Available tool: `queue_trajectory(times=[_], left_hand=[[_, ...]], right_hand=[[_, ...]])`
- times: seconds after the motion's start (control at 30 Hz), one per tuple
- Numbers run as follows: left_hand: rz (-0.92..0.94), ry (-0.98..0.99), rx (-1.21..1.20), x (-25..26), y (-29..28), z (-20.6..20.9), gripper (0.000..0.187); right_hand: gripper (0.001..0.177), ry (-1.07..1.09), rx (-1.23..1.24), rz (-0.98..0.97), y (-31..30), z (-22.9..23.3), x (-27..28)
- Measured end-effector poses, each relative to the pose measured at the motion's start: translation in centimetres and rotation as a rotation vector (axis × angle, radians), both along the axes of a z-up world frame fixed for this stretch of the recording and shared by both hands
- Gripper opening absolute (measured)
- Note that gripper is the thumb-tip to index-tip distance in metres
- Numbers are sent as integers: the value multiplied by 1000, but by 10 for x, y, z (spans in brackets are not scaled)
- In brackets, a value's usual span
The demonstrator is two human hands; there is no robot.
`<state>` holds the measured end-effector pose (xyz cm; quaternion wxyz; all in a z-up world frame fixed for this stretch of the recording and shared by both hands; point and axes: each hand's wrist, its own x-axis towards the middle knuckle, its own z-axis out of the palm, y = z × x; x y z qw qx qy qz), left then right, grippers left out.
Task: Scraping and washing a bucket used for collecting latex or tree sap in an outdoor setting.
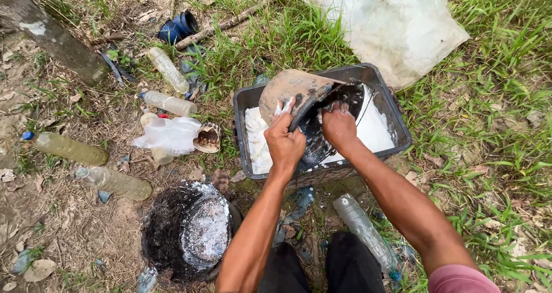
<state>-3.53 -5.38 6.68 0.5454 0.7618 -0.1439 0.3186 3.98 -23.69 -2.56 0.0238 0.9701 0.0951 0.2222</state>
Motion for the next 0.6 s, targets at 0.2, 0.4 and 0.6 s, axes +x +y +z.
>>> queue_trajectory(times=[0.2, 0.4, 0.6], left_hand=[[12, 69, -38, 1, 11, -9, 29], [20, 79, -4, 3, -2, 4, 6], [8, -43, 91, -2, 2, 0, 28]], right_hand=[[27, 221, 118, 90, -2, 29, -12], [32, -164, -31, 98, -9, -10, 11], [25, 534, 252, -83, 15, -36, -21]])
